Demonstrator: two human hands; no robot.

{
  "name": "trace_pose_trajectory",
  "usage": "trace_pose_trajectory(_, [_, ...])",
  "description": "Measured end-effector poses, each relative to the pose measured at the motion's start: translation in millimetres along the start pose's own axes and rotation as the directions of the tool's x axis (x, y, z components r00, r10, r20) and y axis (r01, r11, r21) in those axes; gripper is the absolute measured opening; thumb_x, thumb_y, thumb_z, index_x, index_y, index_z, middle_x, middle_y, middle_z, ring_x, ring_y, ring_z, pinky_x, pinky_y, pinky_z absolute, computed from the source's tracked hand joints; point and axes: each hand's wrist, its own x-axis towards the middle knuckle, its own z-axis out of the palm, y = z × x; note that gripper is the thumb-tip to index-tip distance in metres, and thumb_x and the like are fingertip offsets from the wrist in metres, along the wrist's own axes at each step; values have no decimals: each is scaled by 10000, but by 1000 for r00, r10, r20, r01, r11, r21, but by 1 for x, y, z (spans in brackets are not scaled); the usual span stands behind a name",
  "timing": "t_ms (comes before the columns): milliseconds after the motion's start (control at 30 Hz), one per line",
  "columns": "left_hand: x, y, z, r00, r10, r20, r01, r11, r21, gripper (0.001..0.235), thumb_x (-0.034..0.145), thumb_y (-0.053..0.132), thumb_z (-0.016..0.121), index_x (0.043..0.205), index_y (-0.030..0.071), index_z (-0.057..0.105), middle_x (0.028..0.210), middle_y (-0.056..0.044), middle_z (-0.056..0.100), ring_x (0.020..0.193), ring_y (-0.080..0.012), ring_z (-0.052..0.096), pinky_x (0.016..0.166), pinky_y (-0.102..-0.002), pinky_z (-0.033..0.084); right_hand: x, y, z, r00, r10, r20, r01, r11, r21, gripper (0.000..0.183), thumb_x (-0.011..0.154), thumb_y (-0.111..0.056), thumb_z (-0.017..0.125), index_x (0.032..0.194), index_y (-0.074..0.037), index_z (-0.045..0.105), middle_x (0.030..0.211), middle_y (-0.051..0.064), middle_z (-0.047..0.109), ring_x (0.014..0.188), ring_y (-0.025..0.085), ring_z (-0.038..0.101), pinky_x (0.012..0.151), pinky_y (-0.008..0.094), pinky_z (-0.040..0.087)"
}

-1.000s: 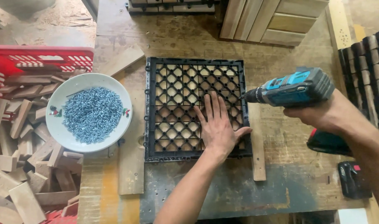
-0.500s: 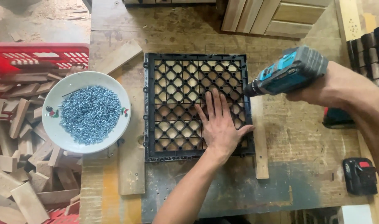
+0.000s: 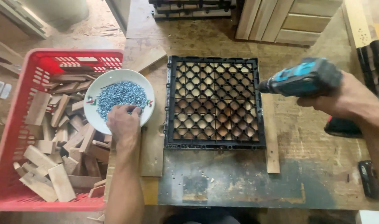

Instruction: Assembling wooden deck tiles by fastening wooden slats to a plastic base using screws and a power drill.

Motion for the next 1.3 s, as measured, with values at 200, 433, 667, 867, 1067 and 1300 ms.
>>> trace_pose_trajectory(200, [-19, 5, -11, 918, 219, -331, -308, 919, -246, 104, 997, 127, 703, 1024, 32, 738, 982, -127, 743, 907, -275, 673, 832, -412, 540, -27, 89, 31, 990, 118, -79, -72, 896, 437, 507, 911, -270, 854, 642, -53, 483, 598, 112, 503, 535, 222, 447, 610, 354, 385])
trace_pose_trajectory(433, [-99, 174, -25, 890, -13, 455, 362, 625, -692, 309, 938, 252, 633, 1223, 151, 698, 1303, -90, 725, 1230, -242, 699, 1072, -395, 572, -98, 62, 49, 939, 309, -152, -189, 831, 523, 525, 715, -178, 906, 1208, -144, 727, 1065, 90, 729, 960, 249, 671, 944, 392, 496])
trace_pose_trajectory(667, [-143, 226, 83, 496, 309, 811, 866, -107, -489, 236, 892, 196, 773, 1030, 12, 722, 889, -146, 751, 779, -207, 742, 737, -300, 653, -99, 88, 72, 956, 40, -291, 83, 914, 398, 646, 645, -220, 902, 1237, -95, 675, 1270, 129, 674, 1182, 320, 627, 1071, 460, 464])
trace_pose_trajectory(867, [-153, 224, 132, 540, 329, 775, 841, -230, -489, 304, 884, 218, 859, 1037, -16, 740, 976, -193, 777, 834, -252, 783, 841, -406, 664, -98, 93, 64, 980, -30, -196, 122, 872, 474, 744, 660, -159, 850, 1367, -115, 622, 1376, 117, 645, 1254, 301, 601, 1096, 449, 450])
trace_pose_trajectory(1067, [-156, 212, 129, 506, 392, 768, 856, -117, -504, 268, 885, 241, 854, 1007, 20, 763, 963, -162, 787, 841, -244, 787, 828, -390, 662, -97, 97, 51, 926, -299, -232, 373, 825, 425, 711, 664, -94, 842, 1348, -86, 648, 1327, 107, 700, 1176, 241, 678, 1021, 380, 524])
trace_pose_trajectory(1300, [-153, 235, 61, 538, 345, 769, 741, 240, -627, 660, 950, 472, 563, 1188, -136, 659, 991, -264, 744, 800, -307, 748, 696, -314, 640, -81, 100, 53, 948, -200, -247, 307, 779, 547, 630, 640, -7, 840, 1245, -10, 664, 1243, 149, 739, 1107, 275, 719, 965, 404, 580])
